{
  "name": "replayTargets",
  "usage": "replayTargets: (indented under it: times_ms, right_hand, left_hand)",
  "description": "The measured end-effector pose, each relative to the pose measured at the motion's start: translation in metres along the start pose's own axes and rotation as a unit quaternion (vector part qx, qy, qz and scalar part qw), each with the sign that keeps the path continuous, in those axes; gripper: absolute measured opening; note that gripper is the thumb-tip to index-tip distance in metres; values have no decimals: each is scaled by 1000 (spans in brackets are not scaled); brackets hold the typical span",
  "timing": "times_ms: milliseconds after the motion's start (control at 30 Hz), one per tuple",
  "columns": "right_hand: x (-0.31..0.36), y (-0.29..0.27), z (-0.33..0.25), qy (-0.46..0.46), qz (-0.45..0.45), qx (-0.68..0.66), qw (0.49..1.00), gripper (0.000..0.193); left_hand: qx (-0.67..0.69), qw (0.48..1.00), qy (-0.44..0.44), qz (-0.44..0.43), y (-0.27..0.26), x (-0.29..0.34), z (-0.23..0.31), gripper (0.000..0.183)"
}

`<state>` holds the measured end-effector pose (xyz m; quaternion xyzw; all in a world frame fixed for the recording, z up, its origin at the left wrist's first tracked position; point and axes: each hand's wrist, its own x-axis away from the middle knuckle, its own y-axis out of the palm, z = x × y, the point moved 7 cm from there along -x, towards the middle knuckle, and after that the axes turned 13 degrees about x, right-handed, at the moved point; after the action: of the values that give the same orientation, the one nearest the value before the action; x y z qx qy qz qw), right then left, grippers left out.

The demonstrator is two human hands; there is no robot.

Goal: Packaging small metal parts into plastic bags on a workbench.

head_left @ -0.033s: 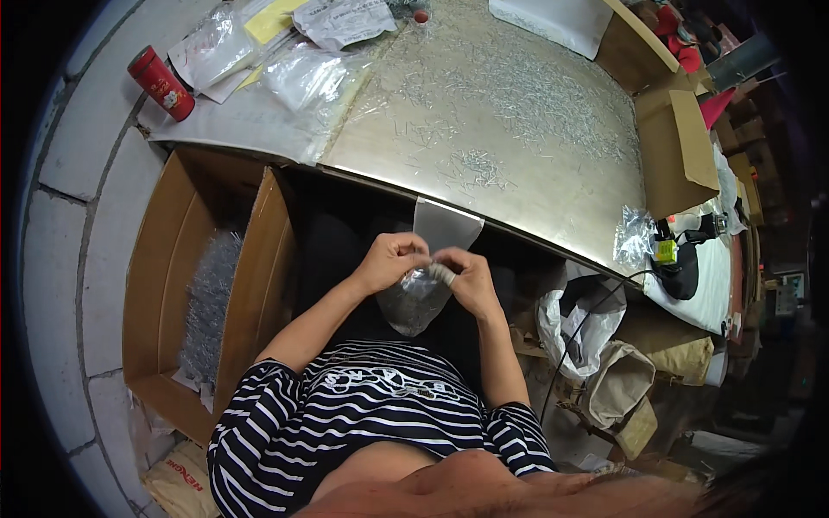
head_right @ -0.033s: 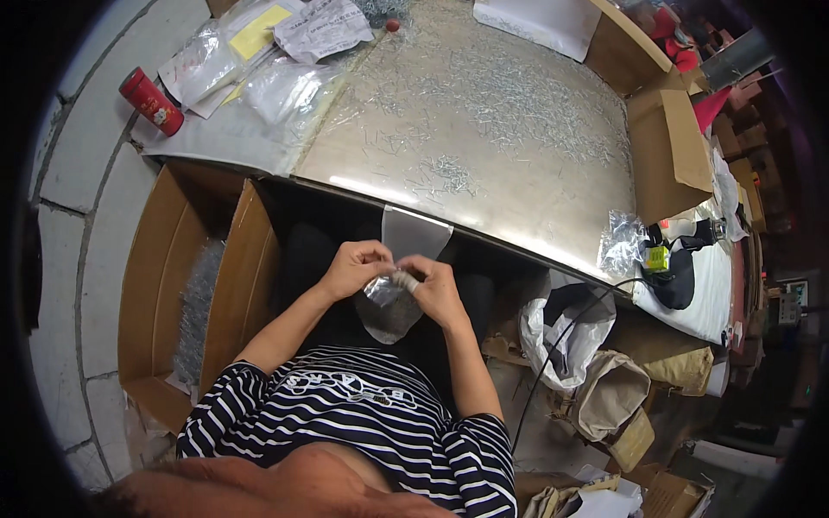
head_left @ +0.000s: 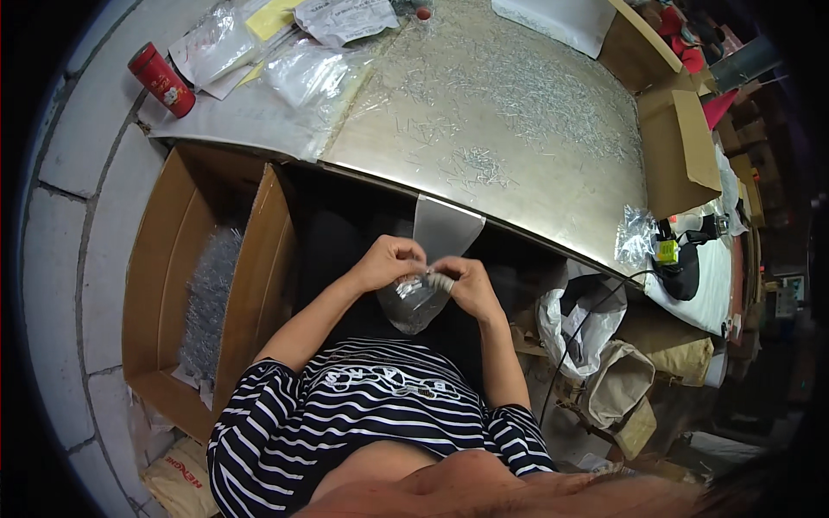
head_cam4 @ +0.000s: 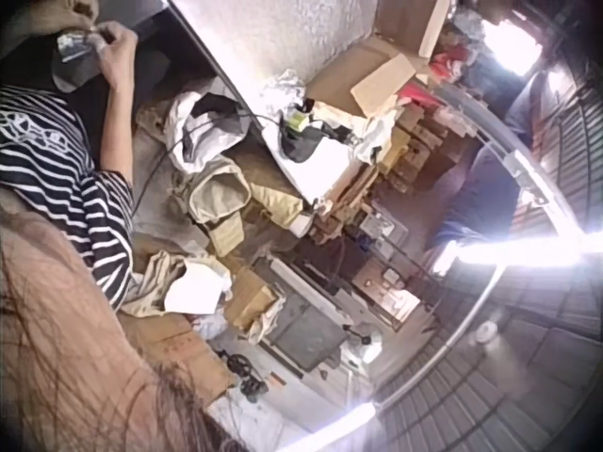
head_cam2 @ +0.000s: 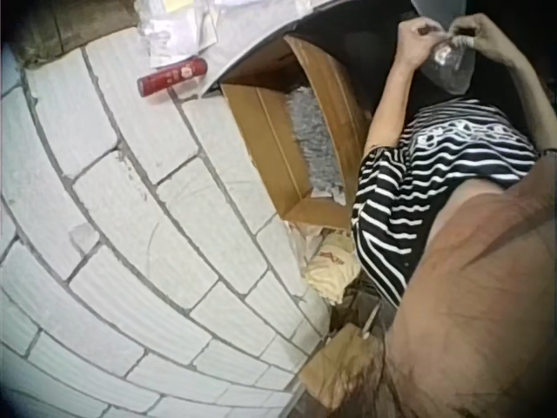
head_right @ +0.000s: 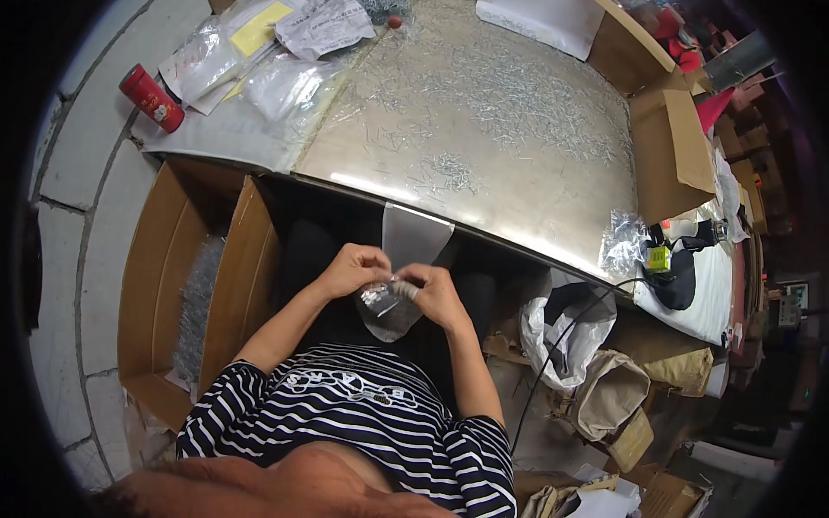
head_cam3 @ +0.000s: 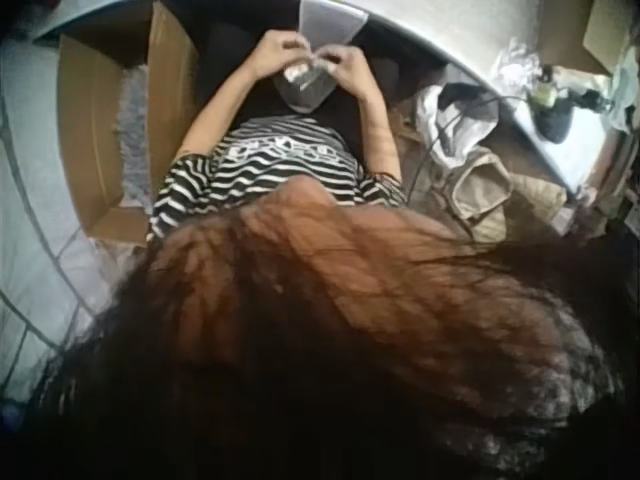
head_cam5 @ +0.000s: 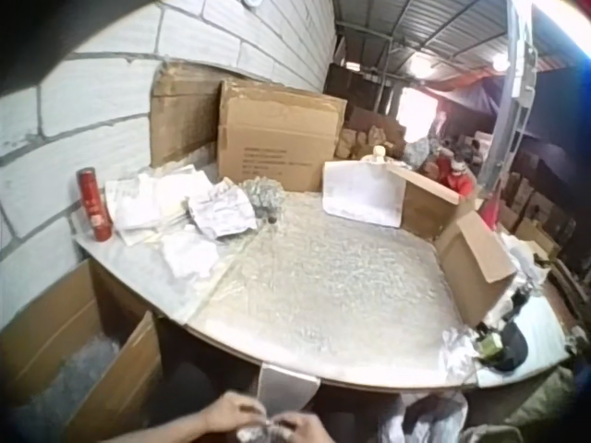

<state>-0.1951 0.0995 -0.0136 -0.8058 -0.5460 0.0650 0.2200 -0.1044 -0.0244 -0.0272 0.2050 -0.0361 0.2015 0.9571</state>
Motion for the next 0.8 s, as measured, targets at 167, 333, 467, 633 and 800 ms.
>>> replayTargets:
  times_ms: [167,333,467,633,800]
  right_hand:
    - [19,43,85,88,-132,172,972,16]
    - [7,-38,23,36,118,253,959,14]
    - [-50,-48,-96,-119,222,293,922,17]
    - [-176,-4,-75,-241,164,551,782,45]
    - [-154,-95,-20,-7,131,556,821,43]
  left_hand:
    - [-292,955,-49,-38,-40,16,-79,23]
    - [-307,951,-35,5,-32,0,-60,32]
    - [-111,993,12,-26,-36,-9,-63,43]
    - [-104,993,-13,51,-43,-17,-50,33]
    - [-6,999,12,49,-50,-27,-84,22]
